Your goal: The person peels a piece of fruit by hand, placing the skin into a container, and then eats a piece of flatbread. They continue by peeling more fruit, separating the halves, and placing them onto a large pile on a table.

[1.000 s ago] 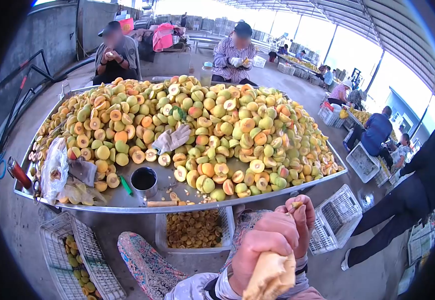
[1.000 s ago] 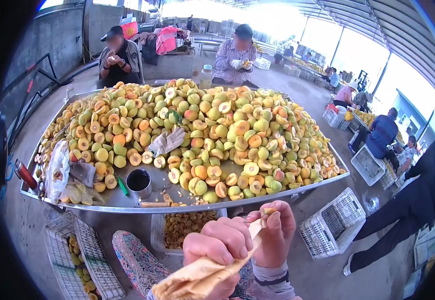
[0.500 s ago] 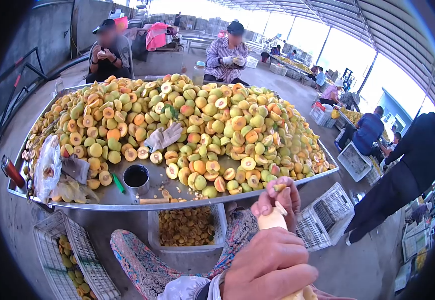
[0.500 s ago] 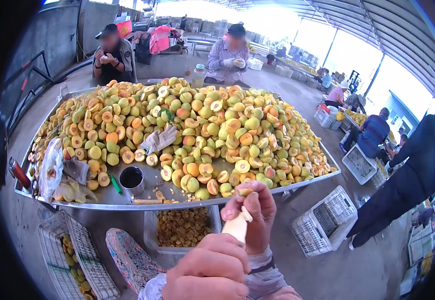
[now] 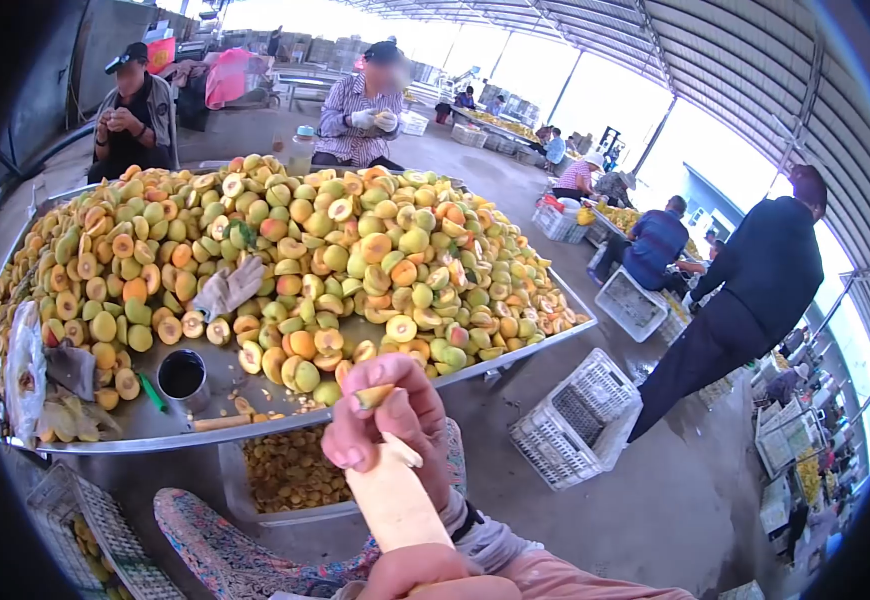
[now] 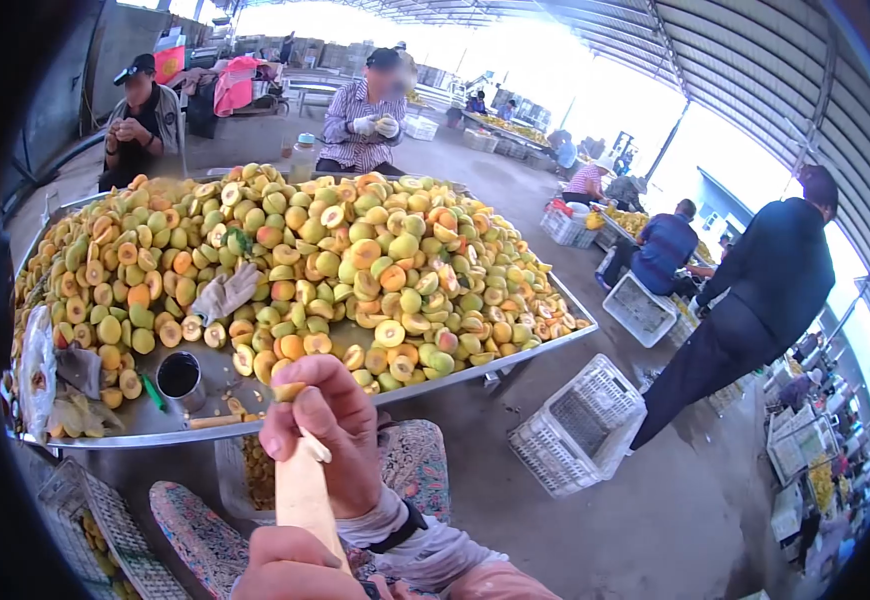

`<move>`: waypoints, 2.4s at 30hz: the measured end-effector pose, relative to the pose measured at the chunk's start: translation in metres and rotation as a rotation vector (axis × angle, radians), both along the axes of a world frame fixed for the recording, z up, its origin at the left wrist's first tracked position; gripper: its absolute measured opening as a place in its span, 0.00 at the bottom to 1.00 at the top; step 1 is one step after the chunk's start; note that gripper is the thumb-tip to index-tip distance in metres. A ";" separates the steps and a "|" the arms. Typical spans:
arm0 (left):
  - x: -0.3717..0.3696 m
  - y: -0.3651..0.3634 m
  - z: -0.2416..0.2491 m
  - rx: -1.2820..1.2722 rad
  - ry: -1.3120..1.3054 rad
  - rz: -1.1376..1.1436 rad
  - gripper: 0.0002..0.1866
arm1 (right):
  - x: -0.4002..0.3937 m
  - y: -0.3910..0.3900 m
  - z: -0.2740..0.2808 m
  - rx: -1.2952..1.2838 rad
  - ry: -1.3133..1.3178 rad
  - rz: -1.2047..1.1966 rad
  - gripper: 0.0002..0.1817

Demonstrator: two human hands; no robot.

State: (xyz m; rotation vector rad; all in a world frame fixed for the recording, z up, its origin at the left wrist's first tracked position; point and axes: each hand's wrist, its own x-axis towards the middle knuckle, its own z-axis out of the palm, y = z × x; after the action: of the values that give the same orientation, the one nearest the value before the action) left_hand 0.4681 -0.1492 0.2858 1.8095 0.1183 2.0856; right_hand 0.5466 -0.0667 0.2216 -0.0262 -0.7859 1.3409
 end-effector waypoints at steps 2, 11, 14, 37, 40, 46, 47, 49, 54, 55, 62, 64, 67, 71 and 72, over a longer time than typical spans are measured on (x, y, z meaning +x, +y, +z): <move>-0.001 0.001 0.000 -0.001 0.006 -0.001 0.12 | -0.004 0.000 0.001 -0.020 0.001 0.005 0.09; -0.003 0.006 -0.004 0.023 0.042 -0.039 0.11 | -0.005 -0.001 0.003 -0.041 0.009 -0.003 0.10; -0.005 0.007 -0.003 0.037 0.057 -0.060 0.11 | 0.000 -0.005 0.003 -0.049 0.020 -0.002 0.09; -0.010 0.008 -0.006 0.035 0.082 -0.169 0.10 | 0.010 -0.003 0.011 0.021 -0.049 -0.113 0.10; -0.015 0.015 -0.007 0.022 0.073 -0.189 0.10 | 0.020 -0.003 0.010 0.043 -0.067 -0.177 0.09; 0.015 0.036 -0.028 -0.025 -0.285 -0.172 0.11 | 0.035 0.002 -0.011 -0.124 -0.076 -0.258 0.08; 0.021 0.037 -0.028 -0.100 -0.363 -0.153 0.12 | 0.033 0.001 -0.012 -0.175 -0.098 -0.303 0.08; 0.020 0.043 -0.037 -0.205 -0.406 -0.177 0.16 | 0.033 0.001 -0.015 -0.253 -0.120 -0.330 0.08; 0.032 0.055 -0.068 -0.431 -0.478 -0.060 0.41 | 0.036 -0.001 -0.026 -0.329 -0.273 -0.414 0.07; 0.034 0.054 -0.081 -0.463 -0.462 -0.129 0.36 | 0.038 -0.001 -0.033 -0.353 -0.300 -0.427 0.07; 0.029 0.057 -0.135 -0.766 -0.400 -0.207 0.23 | 0.036 0.001 -0.068 -0.438 -0.380 -0.401 0.07; 0.016 0.060 -0.135 -0.821 -0.451 -0.225 0.23 | 0.033 0.004 -0.075 -0.541 -0.416 -0.311 0.06; -0.011 0.063 -0.147 -0.839 -0.486 -0.113 0.20 | 0.026 0.018 -0.080 -0.567 -0.435 -0.152 0.06; -0.043 0.052 -0.152 -0.852 -0.583 -0.061 0.18 | -0.007 0.044 -0.078 -0.590 -0.475 0.051 0.07; -0.048 0.049 -0.152 -0.862 -0.614 -0.059 0.18 | -0.019 0.048 -0.076 -0.586 -0.478 0.083 0.07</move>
State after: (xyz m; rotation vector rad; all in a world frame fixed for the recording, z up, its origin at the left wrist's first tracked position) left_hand 0.4205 -0.1001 0.1339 0.6450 0.6597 1.9828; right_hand 0.5275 -0.0186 0.1460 -0.8079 -0.7644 1.6300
